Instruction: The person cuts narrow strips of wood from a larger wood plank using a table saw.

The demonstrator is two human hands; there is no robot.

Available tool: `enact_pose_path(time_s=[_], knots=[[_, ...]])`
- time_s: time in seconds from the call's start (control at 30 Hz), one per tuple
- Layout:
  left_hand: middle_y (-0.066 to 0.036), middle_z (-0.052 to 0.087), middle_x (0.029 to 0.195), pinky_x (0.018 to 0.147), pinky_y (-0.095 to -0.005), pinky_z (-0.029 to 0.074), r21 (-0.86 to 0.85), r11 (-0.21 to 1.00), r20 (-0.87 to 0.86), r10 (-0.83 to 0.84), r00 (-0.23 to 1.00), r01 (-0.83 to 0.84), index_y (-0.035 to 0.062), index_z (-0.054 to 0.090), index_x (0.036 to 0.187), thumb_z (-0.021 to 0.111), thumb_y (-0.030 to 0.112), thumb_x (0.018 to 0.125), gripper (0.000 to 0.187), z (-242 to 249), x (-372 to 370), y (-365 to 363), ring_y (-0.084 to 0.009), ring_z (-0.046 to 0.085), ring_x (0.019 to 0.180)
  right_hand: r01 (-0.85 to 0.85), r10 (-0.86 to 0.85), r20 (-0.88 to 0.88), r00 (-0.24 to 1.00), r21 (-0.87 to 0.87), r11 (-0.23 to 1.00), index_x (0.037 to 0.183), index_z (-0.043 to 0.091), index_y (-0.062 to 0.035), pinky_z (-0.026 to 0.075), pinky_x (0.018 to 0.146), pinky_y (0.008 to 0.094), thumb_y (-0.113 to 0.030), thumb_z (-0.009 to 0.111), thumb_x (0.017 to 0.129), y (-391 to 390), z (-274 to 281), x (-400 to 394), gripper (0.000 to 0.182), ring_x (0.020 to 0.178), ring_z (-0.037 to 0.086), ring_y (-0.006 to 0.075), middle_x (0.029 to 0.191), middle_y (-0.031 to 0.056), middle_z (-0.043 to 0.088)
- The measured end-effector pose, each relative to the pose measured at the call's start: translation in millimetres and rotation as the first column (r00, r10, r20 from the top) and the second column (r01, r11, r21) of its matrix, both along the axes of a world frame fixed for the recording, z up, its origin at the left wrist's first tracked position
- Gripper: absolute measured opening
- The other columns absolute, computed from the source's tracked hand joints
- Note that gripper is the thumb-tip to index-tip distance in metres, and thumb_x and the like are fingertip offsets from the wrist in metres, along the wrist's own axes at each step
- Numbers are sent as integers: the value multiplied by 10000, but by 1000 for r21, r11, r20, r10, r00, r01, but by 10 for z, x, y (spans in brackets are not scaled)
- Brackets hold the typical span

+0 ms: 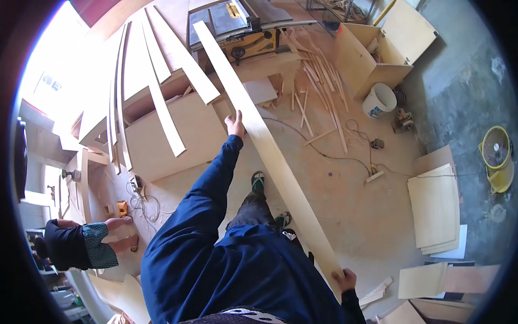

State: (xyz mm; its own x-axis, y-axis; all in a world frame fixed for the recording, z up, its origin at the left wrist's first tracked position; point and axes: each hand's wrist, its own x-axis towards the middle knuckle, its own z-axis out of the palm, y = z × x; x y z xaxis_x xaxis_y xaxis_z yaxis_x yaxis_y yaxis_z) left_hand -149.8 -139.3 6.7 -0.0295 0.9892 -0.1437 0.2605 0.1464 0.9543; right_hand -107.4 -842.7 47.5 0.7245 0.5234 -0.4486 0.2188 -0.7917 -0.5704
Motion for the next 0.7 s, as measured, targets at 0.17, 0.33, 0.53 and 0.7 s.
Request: enact_pose_path(time_s=[0.17, 0.33, 0.53, 0.7], knots=[[-209, 508, 1207, 952, -336, 410, 292, 950, 266, -191, 945, 110, -25, 280, 1350, 662, 170, 813, 687, -460, 444, -145, -277, 533, 1092, 133, -133, 4, 991, -22, 991, 582, 540, 3, 379, 455, 367, -474, 731, 705, -824, 322, -464, 529, 452, 473, 189, 477, 119, 495], [-250, 436, 1326, 1003, -323, 369, 253, 947, 141, -238, 961, 197, 40, 141, 1445, 657, 198, 813, 831, -144, 762, -472, -308, 483, 1192, 195, -175, 110, 978, -208, 959, 535, 461, -2, 346, 438, 400, -605, 593, 775, -1022, 305, -709, 663, 432, 475, 244, 461, 154, 454], [-223, 432, 1331, 1006, -300, 351, 191, 948, 171, -287, 943, 254, -14, 149, 1429, 662, 167, 818, 817, 50, 1005, -303, -259, 460, 1198, 226, -204, 126, 971, -192, 955, 551, 460, 3, 355, 444, 404, -616, 580, 781, -693, 533, -641, 671, 438, 484, 245, 471, 156, 468], [-219, 479, 1280, 978, -313, 386, 160, 962, 130, -243, 961, 221, -1, 159, 1429, 665, 184, 817, 815, 129, 1179, -219, -268, 502, 1152, 224, -202, 140, 969, -165, 961, 567, 477, 4, 359, 443, 396, -602, 608, 771, -673, 595, -419, 653, 442, 486, 233, 477, 150, 479]])
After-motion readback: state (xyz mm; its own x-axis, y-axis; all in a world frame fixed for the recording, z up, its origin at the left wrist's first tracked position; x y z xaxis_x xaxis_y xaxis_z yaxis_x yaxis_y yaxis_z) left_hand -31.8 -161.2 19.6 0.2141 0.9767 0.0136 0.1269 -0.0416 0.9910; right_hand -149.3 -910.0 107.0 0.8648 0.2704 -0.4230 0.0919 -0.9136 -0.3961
